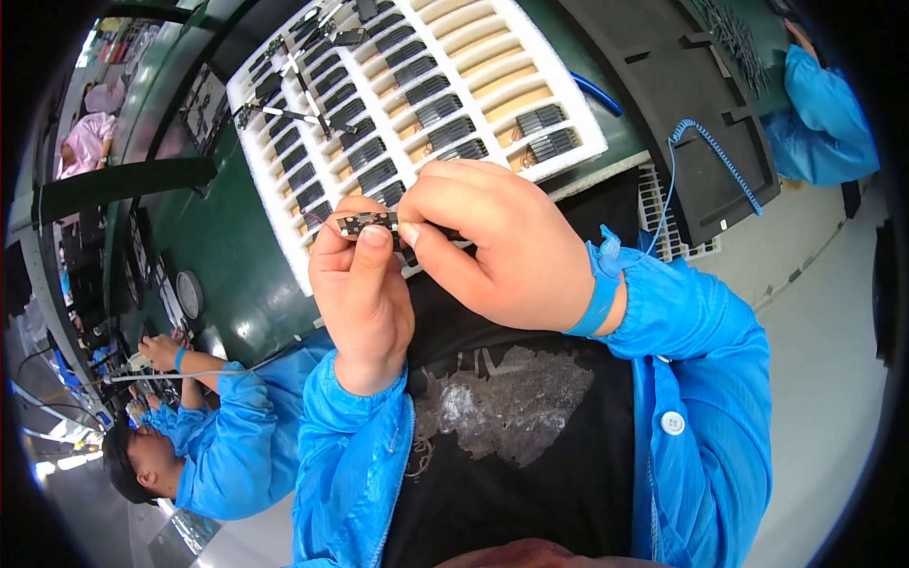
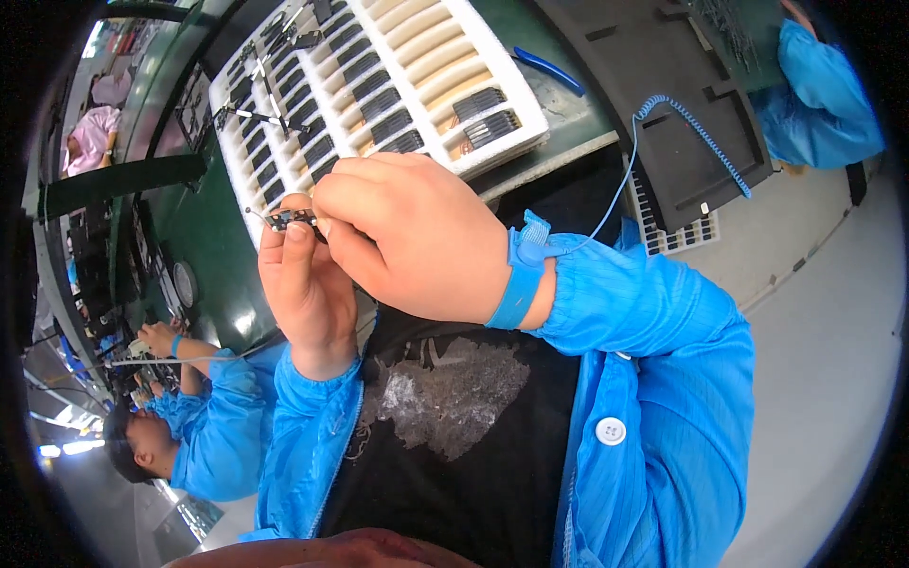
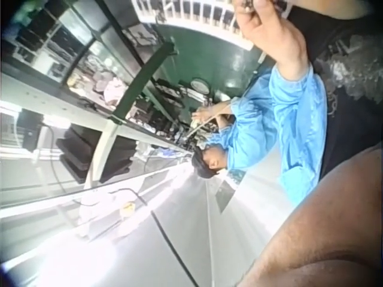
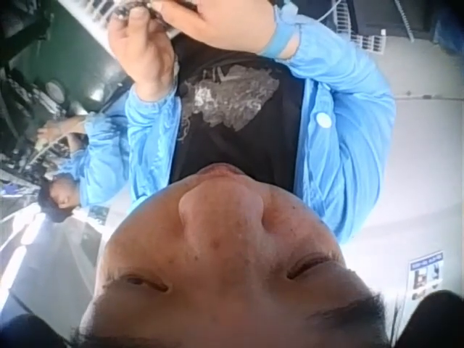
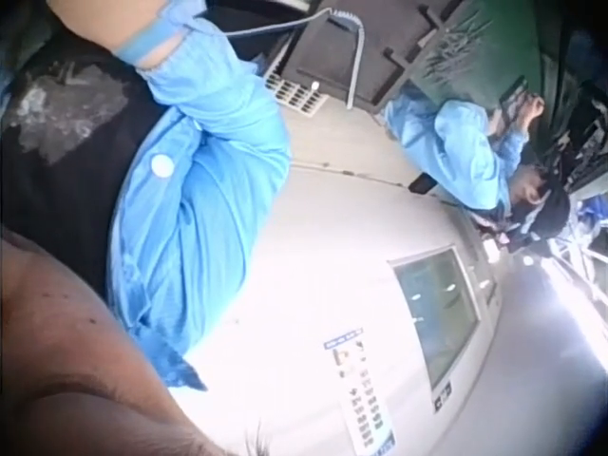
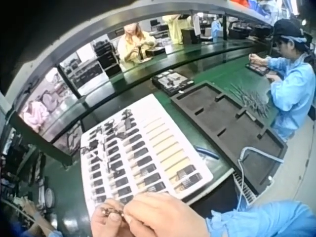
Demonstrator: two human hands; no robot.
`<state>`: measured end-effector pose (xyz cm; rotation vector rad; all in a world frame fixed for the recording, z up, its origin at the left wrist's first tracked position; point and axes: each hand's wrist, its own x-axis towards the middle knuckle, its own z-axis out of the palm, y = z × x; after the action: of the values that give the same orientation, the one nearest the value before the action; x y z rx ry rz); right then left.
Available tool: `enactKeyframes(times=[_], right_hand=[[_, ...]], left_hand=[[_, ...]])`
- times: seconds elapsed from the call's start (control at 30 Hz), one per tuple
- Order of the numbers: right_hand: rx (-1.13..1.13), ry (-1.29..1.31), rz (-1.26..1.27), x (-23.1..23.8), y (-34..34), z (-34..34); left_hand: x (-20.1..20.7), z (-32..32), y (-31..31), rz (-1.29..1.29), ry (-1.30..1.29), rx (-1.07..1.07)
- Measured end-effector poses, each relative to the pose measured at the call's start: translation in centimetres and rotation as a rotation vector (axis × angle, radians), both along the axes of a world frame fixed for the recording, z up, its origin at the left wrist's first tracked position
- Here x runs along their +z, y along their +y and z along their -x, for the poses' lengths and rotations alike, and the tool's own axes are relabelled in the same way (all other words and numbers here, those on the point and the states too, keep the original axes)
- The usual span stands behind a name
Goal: The person assembles small electronic circuit boards by attaching wires and checking components at a factory workbench. The wires are cut with wire cutters.
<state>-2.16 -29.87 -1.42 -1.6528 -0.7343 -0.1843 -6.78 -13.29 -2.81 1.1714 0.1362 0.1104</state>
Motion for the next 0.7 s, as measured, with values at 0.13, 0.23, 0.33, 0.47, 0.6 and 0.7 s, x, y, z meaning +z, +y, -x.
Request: enactKeyframes(times=[0.13,0.23,0.33,0.47,0.6,0.7], right_hand=[[-0.032,-0.065,0.045,0.0,0.1,0.1],[-0.047,-0.117,0.113,0.0,-0.1,0.2],[-0.046,-0.146,0.149,0.0,-0.2,0.1],[-0.062,-0.146,0.139,0.4,-0.1,0.0],[-0.073,-0.159,0.132,0.3,-0.2,-0.1],[-0.047,-0.13,0.109,0.3,-0.2,-0.1]], left_hand=[[0.9,-0.1,-0.6,0.065,0.016,0.014],[1.3,-0.1,-0.5,0.093,0.064,0.002],[1.1,-0.1,-0.4,0.117,0.039,-0.027],[1.0,0.0,-0.3,0.092,0.014,-0.023],[1.0,0.1,-0.3,0.085,0.009,-0.025],[0.8,0.2,-0.1,0.06,0.004,-0.03]])
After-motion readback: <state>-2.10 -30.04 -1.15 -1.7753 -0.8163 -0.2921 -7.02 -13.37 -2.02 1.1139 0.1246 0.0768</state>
